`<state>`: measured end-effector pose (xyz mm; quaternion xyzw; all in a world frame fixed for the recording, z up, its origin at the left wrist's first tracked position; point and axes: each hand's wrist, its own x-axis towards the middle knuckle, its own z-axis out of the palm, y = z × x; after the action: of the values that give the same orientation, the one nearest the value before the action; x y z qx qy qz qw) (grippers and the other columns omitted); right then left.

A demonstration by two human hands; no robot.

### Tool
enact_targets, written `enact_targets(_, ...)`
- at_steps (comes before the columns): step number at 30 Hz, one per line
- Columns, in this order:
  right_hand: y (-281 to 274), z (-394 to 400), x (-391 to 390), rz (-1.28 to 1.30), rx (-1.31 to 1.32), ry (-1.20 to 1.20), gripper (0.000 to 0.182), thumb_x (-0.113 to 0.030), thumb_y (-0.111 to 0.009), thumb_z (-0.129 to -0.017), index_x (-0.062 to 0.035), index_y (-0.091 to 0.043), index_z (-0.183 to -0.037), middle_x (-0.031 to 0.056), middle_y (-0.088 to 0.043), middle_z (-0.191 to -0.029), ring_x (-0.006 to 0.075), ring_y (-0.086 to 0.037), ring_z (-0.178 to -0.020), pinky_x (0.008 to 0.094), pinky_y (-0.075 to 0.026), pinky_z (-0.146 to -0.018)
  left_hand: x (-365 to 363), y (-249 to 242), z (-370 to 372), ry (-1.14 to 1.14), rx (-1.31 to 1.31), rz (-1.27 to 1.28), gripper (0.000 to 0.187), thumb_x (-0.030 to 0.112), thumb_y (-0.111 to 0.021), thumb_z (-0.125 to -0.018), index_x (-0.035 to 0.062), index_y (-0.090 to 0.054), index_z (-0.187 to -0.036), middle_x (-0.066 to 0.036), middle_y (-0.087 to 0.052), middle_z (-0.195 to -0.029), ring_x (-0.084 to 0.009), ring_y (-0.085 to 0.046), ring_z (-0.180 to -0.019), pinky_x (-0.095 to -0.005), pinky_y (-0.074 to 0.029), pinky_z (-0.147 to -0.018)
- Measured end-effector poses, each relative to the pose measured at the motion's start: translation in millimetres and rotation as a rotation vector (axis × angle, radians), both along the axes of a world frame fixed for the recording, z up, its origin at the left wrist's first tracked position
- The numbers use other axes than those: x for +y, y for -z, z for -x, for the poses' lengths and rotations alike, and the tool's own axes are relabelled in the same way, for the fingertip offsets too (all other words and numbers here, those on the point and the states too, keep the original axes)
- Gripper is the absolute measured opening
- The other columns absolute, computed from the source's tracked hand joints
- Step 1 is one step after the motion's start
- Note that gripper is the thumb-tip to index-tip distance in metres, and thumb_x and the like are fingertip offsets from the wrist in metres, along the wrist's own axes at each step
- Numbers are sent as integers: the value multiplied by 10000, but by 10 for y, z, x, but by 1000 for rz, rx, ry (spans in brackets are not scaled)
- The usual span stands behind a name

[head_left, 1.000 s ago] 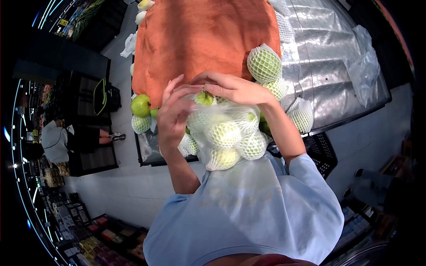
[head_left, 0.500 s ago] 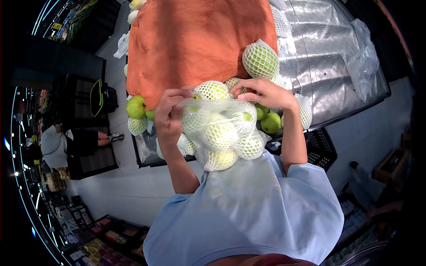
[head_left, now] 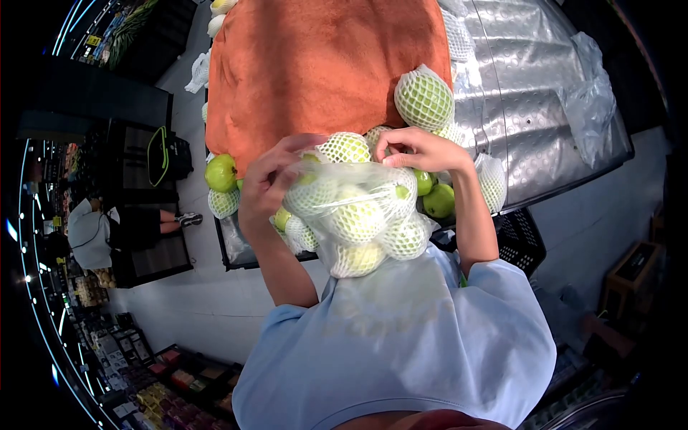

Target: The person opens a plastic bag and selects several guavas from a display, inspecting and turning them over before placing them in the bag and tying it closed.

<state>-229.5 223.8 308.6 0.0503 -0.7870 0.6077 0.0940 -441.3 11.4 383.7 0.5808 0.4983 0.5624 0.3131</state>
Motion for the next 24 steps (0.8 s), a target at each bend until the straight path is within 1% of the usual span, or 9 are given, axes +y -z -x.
enact_targets(2,-69,-28,0,42,-48,-17,200,-215,-674,-926,-40,-639,-1017,24,-602,-920,154,-533,-805,303,-439,-733,41,9,55,46,-36,6,180,142,-601,-963,-33,-606,-923,-241,-608,-1275,-300,-602,-1156,-354,-486,-963)
enact_targets(7,14,36,31,-12,37,-143,247,-230,-689,-918,-62,-664,-1098,7,-591,-895,109,-478,-759,258,-404,-682,211,77,202,212,-173,171,680,653,-574,-882,-20,-638,-954,-283,-584,-1295,-316,-596,-1179,-381,-480,-970)
enact_targets(11,17,68,21,-31,60,-134,209,-213,-667,-934,-37,-652,-1045,12,-589,-887,99,-488,-787,264,-415,-702,383,232,220,257,-357,245,740,618,-650,-847,-90,-606,-1061,-365,-552,-1280,-374,-565,-1219,-433,-456,-1022)
enact_targets(14,86,55,-53,159,155,-37,178,-189,-641,-951,-22,-625,-1010,34,-641,-952,101,-505,-809,264,-422,-721,506,223,102,359,-378,80,795,654,-574,-886,-103,-588,-1130,-380,-531,-1292,-383,-545,-1241,-431,-427,-1056)
enact_targets(16,41,4,-78,361,53,-1,157,-173,-616,-966,-19,-592,-983,72,-685,-1065,110,-526,-837,267,-428,-741,516,106,35,295,-519,308,832,666,-470,-927,-107,-562,-1220,-353,-516,-1331,-361,-532,-1267,-412,-426,-1067)
enact_targets(18,-58,14,-108,377,57,-51,182,-168,-625,-962,-39,-613,-1089,94,-703,-1107,119,-542,-812,261,-428,-726,516,45,17,295,-464,422,890,702,-429,-920,-112,-535,-1264,-330,-507,-1353,-336,-528,-1275,-396,-422,-1075)
enact_targets(20,-253,24,-135,81,-83,-114,218,-184,-661,-939,-62,-665,-1120,68,-729,-1033,108,-511,-706,279,-415,-644,553,59,64,299,-404,535,949,737,-388,-914,-117,-508,-1308,-307,-499,-1376,-311,-523,-1284,-381,-419,-1083)
enact_targets(22,-147,80,-132,37,-73,-124,319,-184,-688,-912,-83,-670,-1214,57,-729,-998,116,-505,-642,293,-403,-586,599,89,150,435,-318,606,1007,767,-343,-908,-126,-455,-1359,-263,-497,-1393,-264,-531,-1276,-353,-415,-1090)
enact_targets(24,-35,150,-128,-73,246,-149,278,-173,-696,-895,-51,-684,-1145,66,-702,-898,142,-530,-647,295,-412,-599,567,21,107,463,-357,616,1007,766,-330,-913,-128,-452,-1358,-256,-502,-1387,-263,-534,-1269,-357,-416,-1087)
